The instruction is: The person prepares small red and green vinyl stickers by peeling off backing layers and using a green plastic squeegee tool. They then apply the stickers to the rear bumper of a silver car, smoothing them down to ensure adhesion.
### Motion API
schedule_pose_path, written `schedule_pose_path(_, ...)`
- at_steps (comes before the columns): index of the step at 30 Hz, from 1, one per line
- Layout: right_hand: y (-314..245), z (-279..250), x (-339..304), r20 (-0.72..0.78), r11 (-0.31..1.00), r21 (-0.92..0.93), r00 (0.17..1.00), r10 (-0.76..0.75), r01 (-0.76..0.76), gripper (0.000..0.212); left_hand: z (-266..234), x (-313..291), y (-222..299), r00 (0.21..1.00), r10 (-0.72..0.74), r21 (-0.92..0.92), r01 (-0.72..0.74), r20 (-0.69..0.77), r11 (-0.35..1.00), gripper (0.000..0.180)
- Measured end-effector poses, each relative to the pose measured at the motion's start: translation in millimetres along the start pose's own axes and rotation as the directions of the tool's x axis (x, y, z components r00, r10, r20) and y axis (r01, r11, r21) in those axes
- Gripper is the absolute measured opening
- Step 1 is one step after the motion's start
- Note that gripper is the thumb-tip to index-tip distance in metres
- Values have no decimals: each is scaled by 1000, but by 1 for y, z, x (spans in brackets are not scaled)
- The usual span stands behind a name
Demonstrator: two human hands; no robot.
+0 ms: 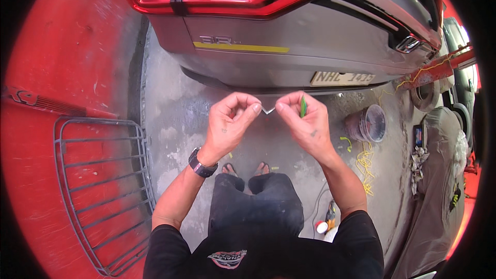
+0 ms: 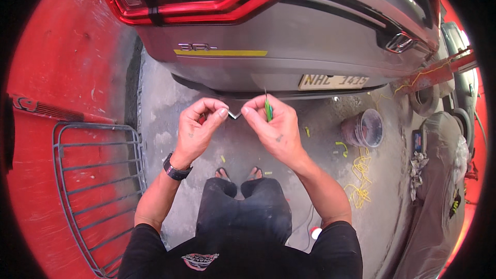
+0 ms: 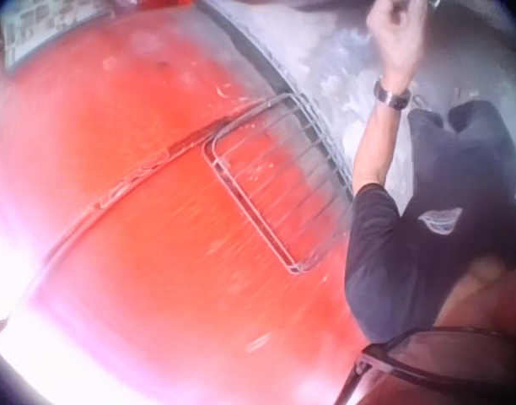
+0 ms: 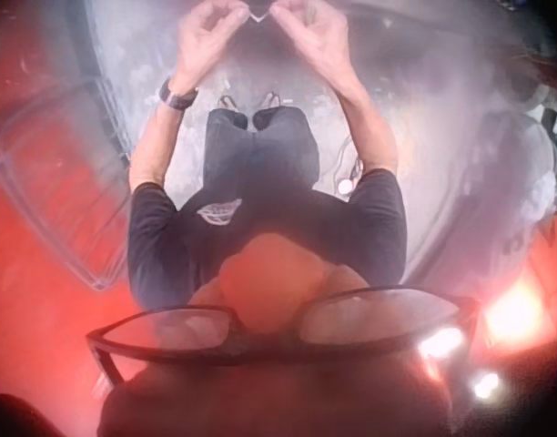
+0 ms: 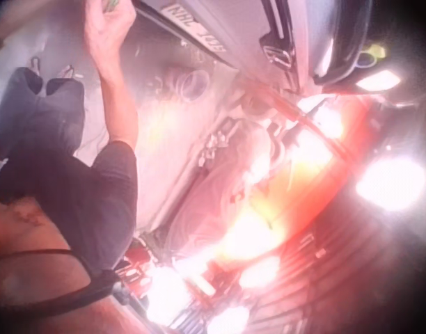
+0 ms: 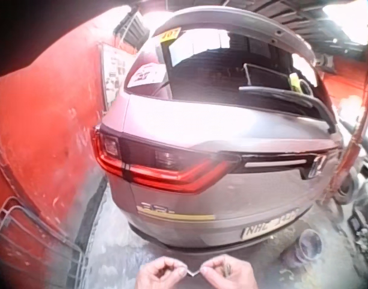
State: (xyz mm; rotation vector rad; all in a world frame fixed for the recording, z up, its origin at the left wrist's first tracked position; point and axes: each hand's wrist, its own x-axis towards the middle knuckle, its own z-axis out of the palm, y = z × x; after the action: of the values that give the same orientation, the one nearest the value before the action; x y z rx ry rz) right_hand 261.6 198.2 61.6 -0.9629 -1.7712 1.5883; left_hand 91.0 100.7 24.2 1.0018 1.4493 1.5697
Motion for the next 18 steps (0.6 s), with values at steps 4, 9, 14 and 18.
schedule_pose_path(4, 16, 2, 43, 13, 999, -5, 999, -53, 53, 12, -1, 42, -40, 988, 119, -64, -126, -95, 990, 11)
schedule_pose_path(9, 62, 6, 99, 55, 966, -4, 965, -256, 257, 12, -9, 83, -78, 954, 258, -47, -268, -152, 962, 12)
schedule_pose_path(14, 100, 8, 129, 21, 553, -343, 595, -803, 759, 28, -17, 110, -107, 878, 448, -43, -461, -168, 886, 14)
schedule_pose_path(18, 120, 5, 149, 131, 250, -441, 337, -932, 862, 38, -21, 128, -118, 804, 577, -47, -588, -146, 808, 17)
